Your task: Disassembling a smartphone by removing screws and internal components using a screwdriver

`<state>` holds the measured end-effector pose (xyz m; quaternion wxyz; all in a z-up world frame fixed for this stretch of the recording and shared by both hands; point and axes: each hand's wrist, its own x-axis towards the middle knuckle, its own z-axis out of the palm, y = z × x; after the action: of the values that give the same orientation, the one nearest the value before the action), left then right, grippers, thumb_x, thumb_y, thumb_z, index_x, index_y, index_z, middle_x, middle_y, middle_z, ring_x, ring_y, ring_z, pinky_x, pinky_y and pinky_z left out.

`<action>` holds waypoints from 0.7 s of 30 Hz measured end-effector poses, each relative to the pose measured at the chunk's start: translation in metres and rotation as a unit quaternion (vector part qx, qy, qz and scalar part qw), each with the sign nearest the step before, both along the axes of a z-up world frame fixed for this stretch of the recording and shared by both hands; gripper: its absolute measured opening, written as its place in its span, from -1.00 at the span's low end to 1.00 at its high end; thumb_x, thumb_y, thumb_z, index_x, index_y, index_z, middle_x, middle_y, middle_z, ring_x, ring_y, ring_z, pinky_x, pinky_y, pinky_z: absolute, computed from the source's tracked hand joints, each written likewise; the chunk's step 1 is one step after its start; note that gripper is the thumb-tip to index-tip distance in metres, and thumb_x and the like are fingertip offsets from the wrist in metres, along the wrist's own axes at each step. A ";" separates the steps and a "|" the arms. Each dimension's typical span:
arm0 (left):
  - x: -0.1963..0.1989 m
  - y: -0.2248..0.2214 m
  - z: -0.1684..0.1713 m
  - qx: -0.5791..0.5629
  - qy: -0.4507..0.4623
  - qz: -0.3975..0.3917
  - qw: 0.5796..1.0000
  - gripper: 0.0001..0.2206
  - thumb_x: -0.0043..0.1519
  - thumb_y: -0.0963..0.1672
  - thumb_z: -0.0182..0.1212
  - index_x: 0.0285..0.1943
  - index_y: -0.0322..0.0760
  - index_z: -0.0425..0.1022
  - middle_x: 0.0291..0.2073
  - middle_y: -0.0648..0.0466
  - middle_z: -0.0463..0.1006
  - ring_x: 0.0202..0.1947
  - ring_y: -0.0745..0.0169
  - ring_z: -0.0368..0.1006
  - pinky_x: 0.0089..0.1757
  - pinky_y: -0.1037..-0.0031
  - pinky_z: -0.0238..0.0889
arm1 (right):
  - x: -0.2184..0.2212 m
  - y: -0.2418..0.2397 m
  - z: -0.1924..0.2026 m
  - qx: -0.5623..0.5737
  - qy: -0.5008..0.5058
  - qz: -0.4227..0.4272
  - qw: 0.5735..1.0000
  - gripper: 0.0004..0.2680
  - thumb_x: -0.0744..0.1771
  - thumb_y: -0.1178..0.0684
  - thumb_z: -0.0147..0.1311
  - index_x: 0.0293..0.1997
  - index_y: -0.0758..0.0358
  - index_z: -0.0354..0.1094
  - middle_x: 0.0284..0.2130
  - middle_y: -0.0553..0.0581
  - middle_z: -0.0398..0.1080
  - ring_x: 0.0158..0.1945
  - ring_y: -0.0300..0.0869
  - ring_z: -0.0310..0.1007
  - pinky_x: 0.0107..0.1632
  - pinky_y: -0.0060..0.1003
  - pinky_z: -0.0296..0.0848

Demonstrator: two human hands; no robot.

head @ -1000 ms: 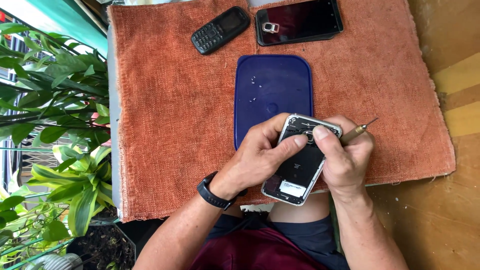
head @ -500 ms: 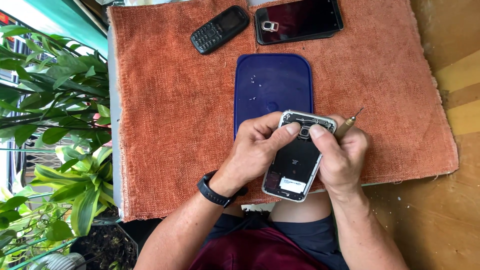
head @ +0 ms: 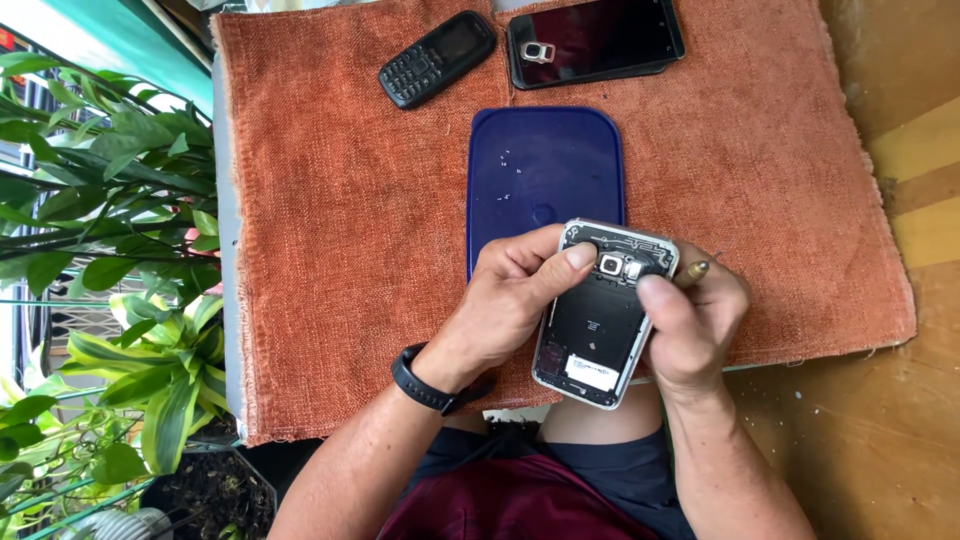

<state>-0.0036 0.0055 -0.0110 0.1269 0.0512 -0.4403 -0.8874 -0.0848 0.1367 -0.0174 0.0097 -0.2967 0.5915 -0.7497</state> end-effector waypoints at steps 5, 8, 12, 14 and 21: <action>-0.001 -0.002 -0.007 -0.035 0.006 -0.009 0.999 -0.79 0.40 -0.17 0.18 0.13 -0.37 0.59 -0.29 -0.08 0.68 -0.19 0.32 0.60 -0.15 0.37 0.57 | -0.010 0.013 -0.017 0.009 0.025 -0.009 1.000 -0.88 0.23 0.15 0.14 -0.39 0.45 0.43 -0.67 0.10 0.30 -0.54 -0.36 0.22 -0.41 -0.39 0.35; 0.001 -0.002 -0.001 -0.060 0.010 -0.001 0.998 -0.75 0.39 -0.15 0.21 0.21 -0.33 0.56 -0.21 -0.02 0.68 -0.11 0.39 0.54 -0.05 0.39 0.53 | -0.012 0.022 -0.036 -0.015 0.027 -0.020 0.999 -0.87 0.23 0.18 0.16 -0.36 0.52 0.44 -0.60 0.21 0.40 -0.51 -0.28 0.33 -0.37 -0.35 0.43; 0.002 -0.002 -0.007 -0.062 0.015 -0.004 0.998 -0.72 0.39 -0.15 0.21 0.26 -0.33 0.53 -0.16 -0.02 0.67 -0.05 0.38 0.52 0.00 0.35 0.52 | -0.009 0.022 -0.034 -0.015 0.042 -0.029 0.999 -0.86 0.23 0.20 0.17 -0.33 0.57 0.45 -0.55 0.30 0.45 -0.47 -0.23 0.41 -0.33 -0.29 0.49; 0.002 -0.003 -0.010 -0.060 0.023 -0.010 0.998 -0.70 0.38 -0.16 0.22 0.29 -0.33 0.51 -0.15 -0.05 0.68 -0.06 0.36 0.55 -0.01 0.36 0.52 | -0.008 0.021 -0.034 -0.027 0.039 -0.034 0.998 -0.87 0.24 0.20 0.18 -0.33 0.55 0.46 -0.55 0.28 0.44 -0.44 -0.23 0.41 -0.31 -0.26 0.48; 0.005 0.002 0.000 -0.096 0.035 -0.003 0.995 -0.63 0.35 -0.17 0.28 0.36 -0.30 0.46 -0.06 0.01 0.66 0.02 0.39 0.45 0.06 0.33 0.47 | -0.008 0.019 -0.035 -0.040 0.001 -0.041 0.998 -0.89 0.28 0.14 0.15 -0.31 0.43 0.45 -0.53 0.14 0.41 -0.41 -0.31 0.34 -0.27 -0.34 0.45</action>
<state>0.0015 0.0080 -0.0114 0.1435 0.0064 -0.5190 -0.8426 -0.0929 0.1558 -0.0526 -0.0334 -0.2733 0.5727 -0.7721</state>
